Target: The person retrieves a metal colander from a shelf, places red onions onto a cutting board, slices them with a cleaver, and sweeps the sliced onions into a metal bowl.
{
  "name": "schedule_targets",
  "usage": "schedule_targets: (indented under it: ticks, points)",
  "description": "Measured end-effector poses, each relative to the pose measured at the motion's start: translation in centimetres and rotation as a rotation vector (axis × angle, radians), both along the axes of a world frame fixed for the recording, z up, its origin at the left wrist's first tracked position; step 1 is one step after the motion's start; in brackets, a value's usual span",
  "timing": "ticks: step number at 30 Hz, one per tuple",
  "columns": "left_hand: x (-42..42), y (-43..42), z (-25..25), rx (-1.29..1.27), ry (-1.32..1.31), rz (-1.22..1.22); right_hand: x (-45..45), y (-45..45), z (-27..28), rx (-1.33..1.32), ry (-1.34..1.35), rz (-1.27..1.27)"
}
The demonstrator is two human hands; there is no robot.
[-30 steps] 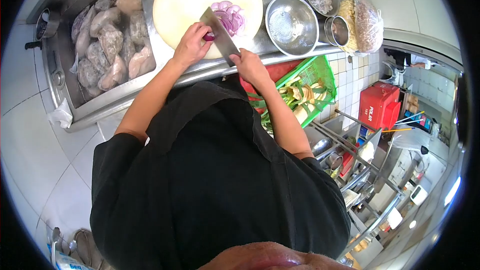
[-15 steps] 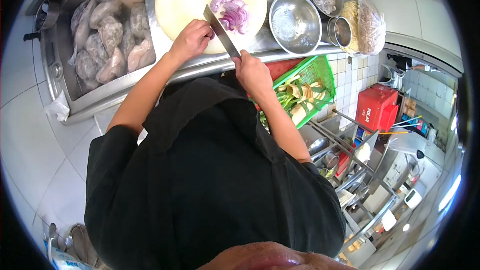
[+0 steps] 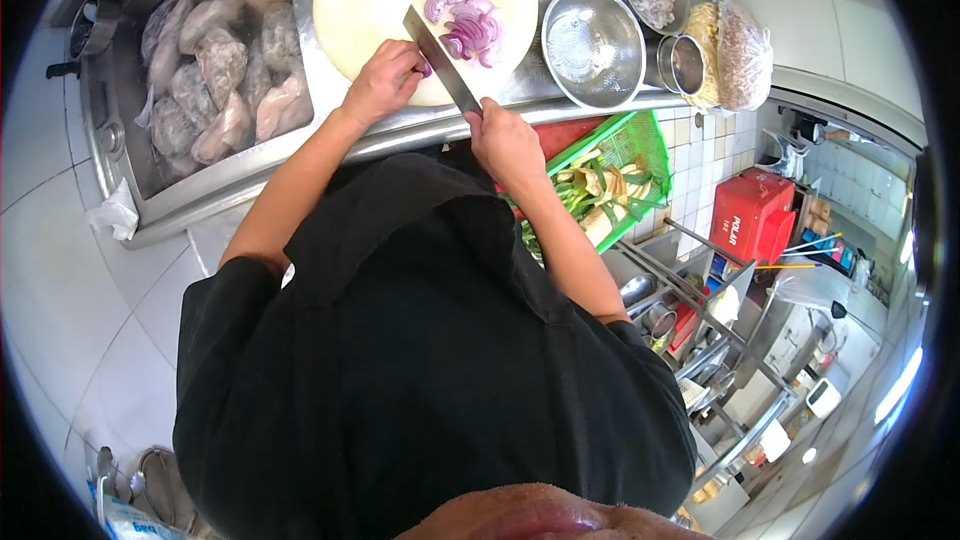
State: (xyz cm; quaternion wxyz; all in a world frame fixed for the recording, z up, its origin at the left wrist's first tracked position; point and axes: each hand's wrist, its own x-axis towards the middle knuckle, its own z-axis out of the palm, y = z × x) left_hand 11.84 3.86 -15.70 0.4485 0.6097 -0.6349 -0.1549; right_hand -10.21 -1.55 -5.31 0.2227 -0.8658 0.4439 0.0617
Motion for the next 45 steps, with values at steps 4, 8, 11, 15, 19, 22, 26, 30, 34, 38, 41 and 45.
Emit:
schedule_targets:
  ticks: [4,8,11,15,19,22,26,30,34,38,41,45]
  points:
    - [-0.5,0.2,-0.3,-0.021,0.007,0.021,0.0,-0.2,-0.9,0.036,0.037,0.021]
    - [-0.4,0.2,-0.3,-0.030,0.040,0.028,-0.3,-0.1,0.6,0.051,0.020,0.012]
    - [-0.4,0.4,-0.5,-0.018,0.019,0.043,-0.6,-0.2,-0.8,0.106,0.048,-0.004]
    - [-0.2,0.0,0.4,0.044,-0.007,0.043,-0.7,-2.5,-1.0,0.136,0.041,-0.037]
    - [-0.9,-1.0,1.9,0.380,-0.087,0.149,-1.5,-4.0,-1.5,0.130,0.030,-0.098]
    - [-2.0,-1.9,3.7,0.642,0.064,0.224,-1.5,-3.7,-1.8,0.151,-0.012,-0.101]
    - [-2.0,-0.6,2.8,0.260,0.118,0.198,-1.1,-2.1,-1.2,0.147,-0.024,-0.120]
    - [-0.3,-0.8,1.2,0.065,-0.017,-0.052,-0.4,-0.7,-1.8,0.133,0.016,-0.131]
    - [-0.1,-1.7,0.9,-0.030,-0.091,-0.090,-0.6,-0.1,0.9,0.080,0.008,-0.096]
    - [0.0,-1.9,0.3,-0.032,-0.165,-0.088,-0.7,0.6,-0.5,0.038,-0.026,-0.086]
    - [0.0,-1.8,0.1,-0.043,-0.156,-0.068,-0.4,0.1,-0.3,0.044,0.015,-0.063]
    - [-0.2,-1.7,-0.8,-0.088,-0.106,-0.049,-0.2,0.4,-0.5,0.045,0.008,-0.069]
